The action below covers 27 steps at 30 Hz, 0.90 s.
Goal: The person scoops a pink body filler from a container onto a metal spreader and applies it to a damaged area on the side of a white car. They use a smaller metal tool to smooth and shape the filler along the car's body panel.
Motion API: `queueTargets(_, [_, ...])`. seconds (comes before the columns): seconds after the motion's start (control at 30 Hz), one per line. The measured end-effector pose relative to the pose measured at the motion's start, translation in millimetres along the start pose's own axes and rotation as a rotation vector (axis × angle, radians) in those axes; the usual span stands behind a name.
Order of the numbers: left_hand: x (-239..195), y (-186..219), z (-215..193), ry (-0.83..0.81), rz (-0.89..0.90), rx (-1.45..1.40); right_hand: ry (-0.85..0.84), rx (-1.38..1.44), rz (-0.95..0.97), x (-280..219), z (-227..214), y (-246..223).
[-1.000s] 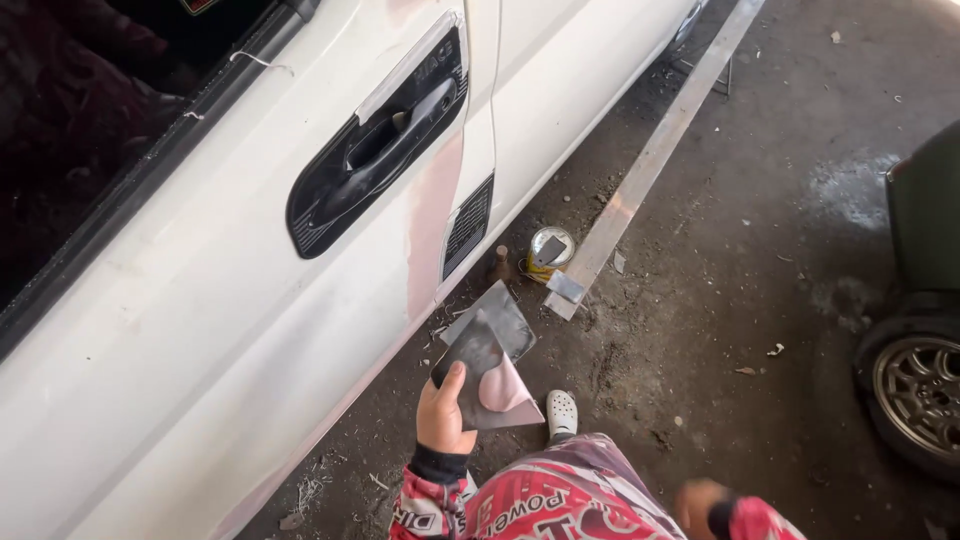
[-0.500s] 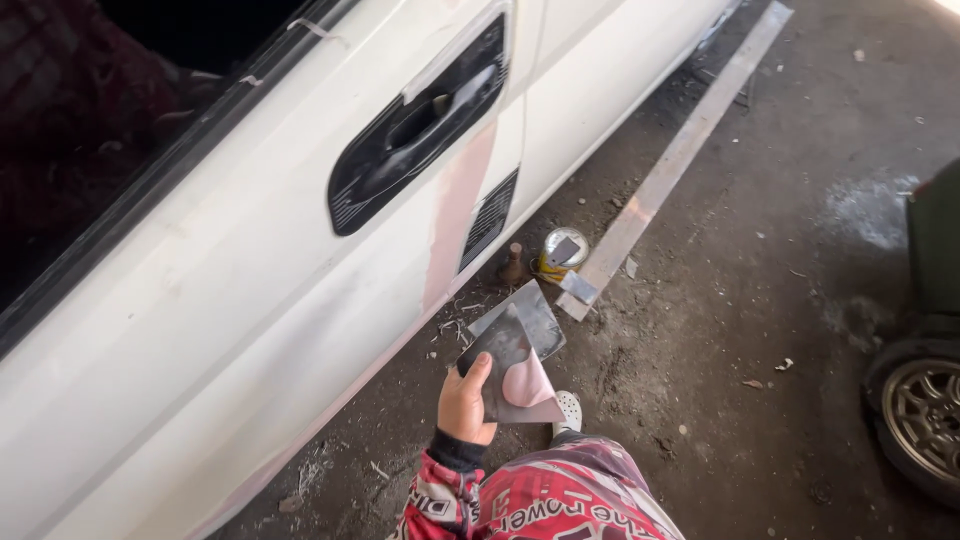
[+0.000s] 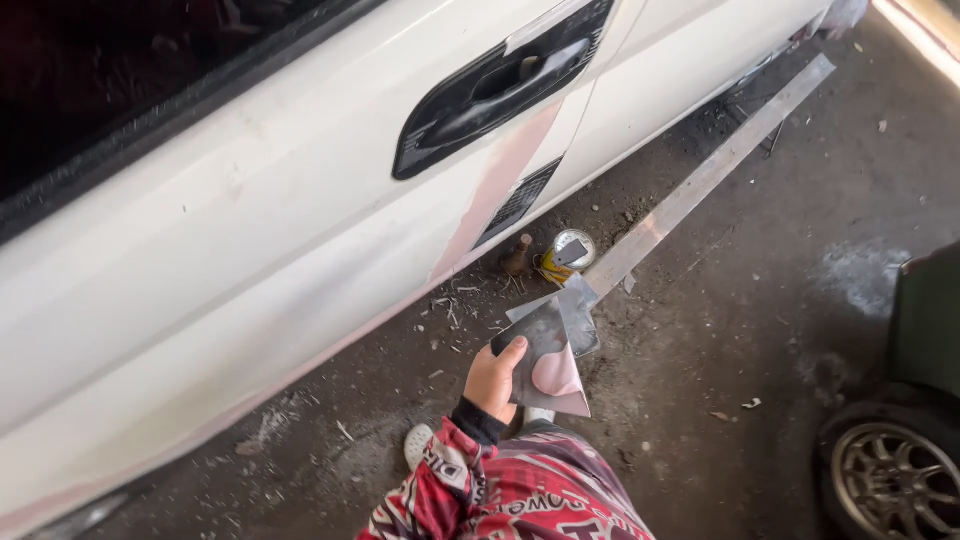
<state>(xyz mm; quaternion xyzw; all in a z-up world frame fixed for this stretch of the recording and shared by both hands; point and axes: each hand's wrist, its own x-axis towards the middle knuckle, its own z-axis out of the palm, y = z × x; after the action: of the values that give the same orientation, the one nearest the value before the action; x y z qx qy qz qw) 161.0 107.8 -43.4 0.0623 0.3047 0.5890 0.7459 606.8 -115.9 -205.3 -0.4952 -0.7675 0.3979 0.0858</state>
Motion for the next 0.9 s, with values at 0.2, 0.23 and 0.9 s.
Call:
queueTargets(0.2, [-6.9,7.6,2.8,0.026,0.031,0.073,-0.041,0.09,-0.101,121.3,-91.5,-90.9])
queueTargets(0.23, [-10.8,18.1,9.2,-0.01,0.041,0.099,-0.037,0.115,-0.109,137.1,-105.3,-111.2])
queueTargets(0.9, [16.5,9.1,17.7,0.153,0.335,-0.347,0.384,1.567,0.202,270.2,-192.5,-182.1])
